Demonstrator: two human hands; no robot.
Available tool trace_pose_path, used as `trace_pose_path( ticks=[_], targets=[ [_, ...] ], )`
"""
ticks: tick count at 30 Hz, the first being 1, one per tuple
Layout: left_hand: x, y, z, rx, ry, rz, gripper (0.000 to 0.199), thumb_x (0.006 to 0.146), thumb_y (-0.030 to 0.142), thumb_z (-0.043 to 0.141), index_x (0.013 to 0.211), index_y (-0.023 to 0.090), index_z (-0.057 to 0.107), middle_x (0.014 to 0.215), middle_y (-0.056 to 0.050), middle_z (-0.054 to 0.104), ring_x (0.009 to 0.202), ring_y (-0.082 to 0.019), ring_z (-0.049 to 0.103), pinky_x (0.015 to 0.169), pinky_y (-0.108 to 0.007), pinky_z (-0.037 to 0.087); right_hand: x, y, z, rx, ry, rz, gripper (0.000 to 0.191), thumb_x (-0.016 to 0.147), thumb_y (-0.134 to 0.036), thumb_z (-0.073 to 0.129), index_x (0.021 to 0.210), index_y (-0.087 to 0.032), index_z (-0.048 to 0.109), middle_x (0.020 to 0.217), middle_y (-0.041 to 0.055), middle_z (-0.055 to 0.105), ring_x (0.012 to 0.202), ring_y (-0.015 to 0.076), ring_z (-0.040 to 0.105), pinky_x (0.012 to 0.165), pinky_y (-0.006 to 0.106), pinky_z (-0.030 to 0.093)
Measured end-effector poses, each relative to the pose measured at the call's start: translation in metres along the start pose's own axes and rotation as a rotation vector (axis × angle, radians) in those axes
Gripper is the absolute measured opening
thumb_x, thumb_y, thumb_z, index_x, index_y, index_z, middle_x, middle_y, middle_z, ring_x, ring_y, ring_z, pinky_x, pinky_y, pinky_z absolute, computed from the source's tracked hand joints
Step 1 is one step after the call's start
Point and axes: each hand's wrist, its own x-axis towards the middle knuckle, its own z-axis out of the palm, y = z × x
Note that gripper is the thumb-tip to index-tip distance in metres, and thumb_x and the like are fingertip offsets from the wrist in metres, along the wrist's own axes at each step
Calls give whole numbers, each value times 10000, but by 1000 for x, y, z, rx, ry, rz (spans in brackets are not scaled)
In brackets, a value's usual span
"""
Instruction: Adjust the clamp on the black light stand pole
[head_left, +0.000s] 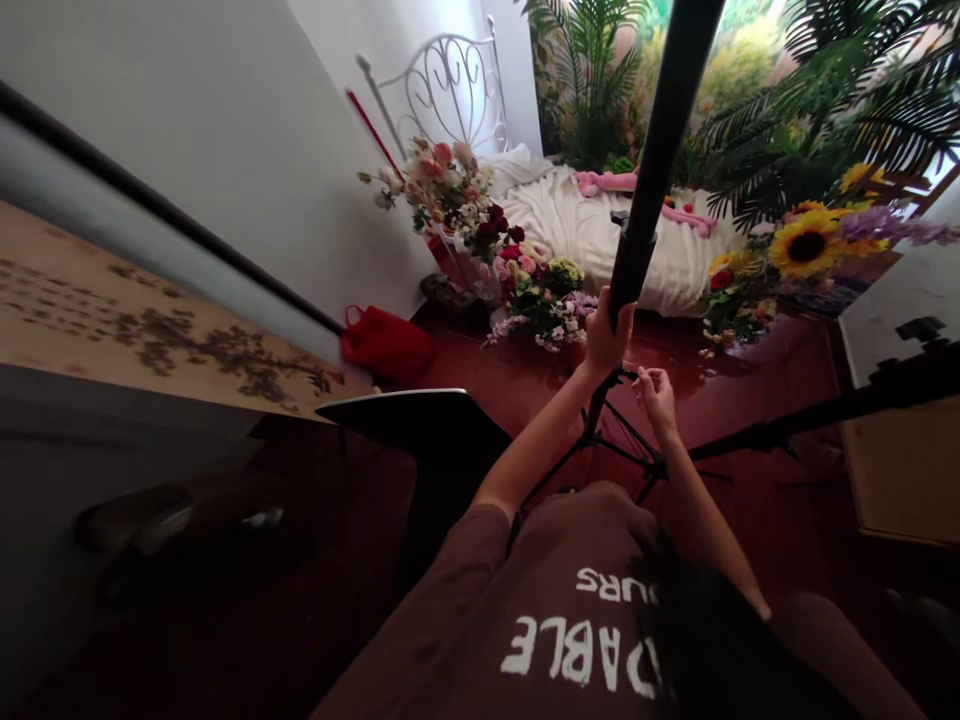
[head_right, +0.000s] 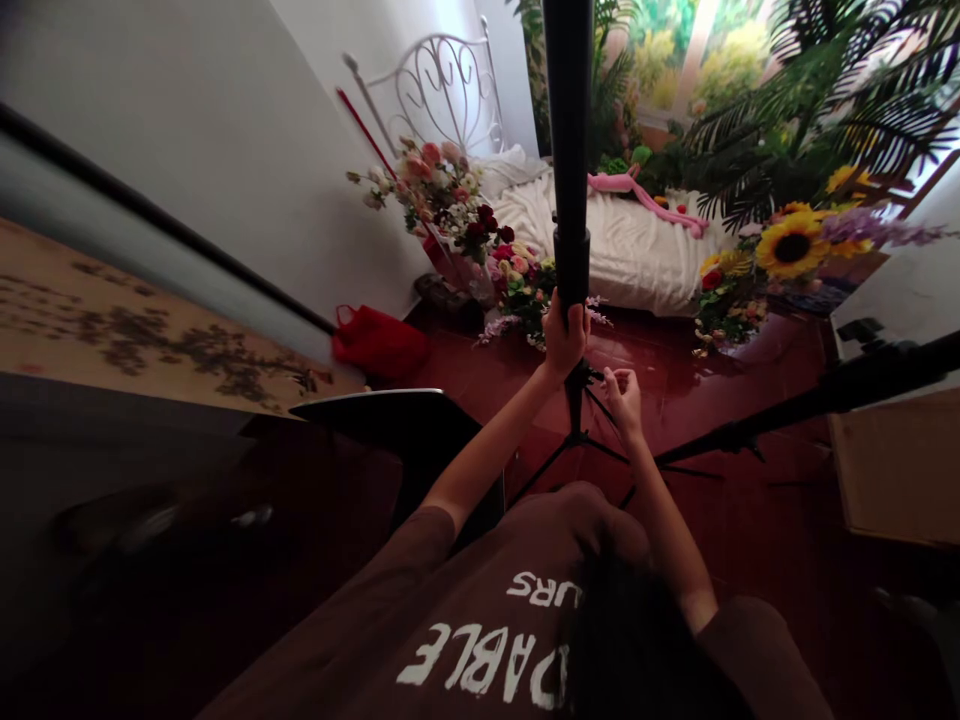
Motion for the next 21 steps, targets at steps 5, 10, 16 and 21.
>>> trace_pose_path(
  ticks=[5, 10, 16, 21],
  targets=[
    [4, 9, -4, -117, -66, -36, 461, 950, 612, 392, 1109, 216, 567, 577, 72, 499, 440, -59, 482, 491, -205, 383, -3, 2, -6, -321, -93, -226, 458, 837, -684, 539, 895, -232, 583, 830, 47, 689, 691, 181, 625, 643, 270, 474],
    [-15, -3, -6, -102, -68, -74, 450, 944, 614, 404, 999, 206, 585, 586, 63, 517, 459, -63, 480, 501, -204, 392, -4, 2, -4, -503, -131, -278, 483, 935, -667, 368, 805, -252, 579, 704, 5, 645, 632, 171, 597, 629, 249, 412],
    [-69, -39, -5, 126, 28, -197, 440, 892, 624, 513, 998, 200, 564, 668, 27, 588, 573, -106, 581, 574, -218, 443, 7, 14, 9, -318, -71, -243, 610, 899, -736, 322, 591, -237, 489, 496, -26, 487, 503, 145, 483, 554, 246, 373],
    [-88, -48, -5, 169, 30, -207, 433, 911, 608, 489, 1031, 199, 562, 763, -16, 627, 655, -131, 607, 631, -237, 461, 10, 16, 15, -81, -111, -104, 640, 843, -792, 385, 539, -234, 460, 446, -22, 475, 424, 127, 456, 487, 257, 381]
  ],
)
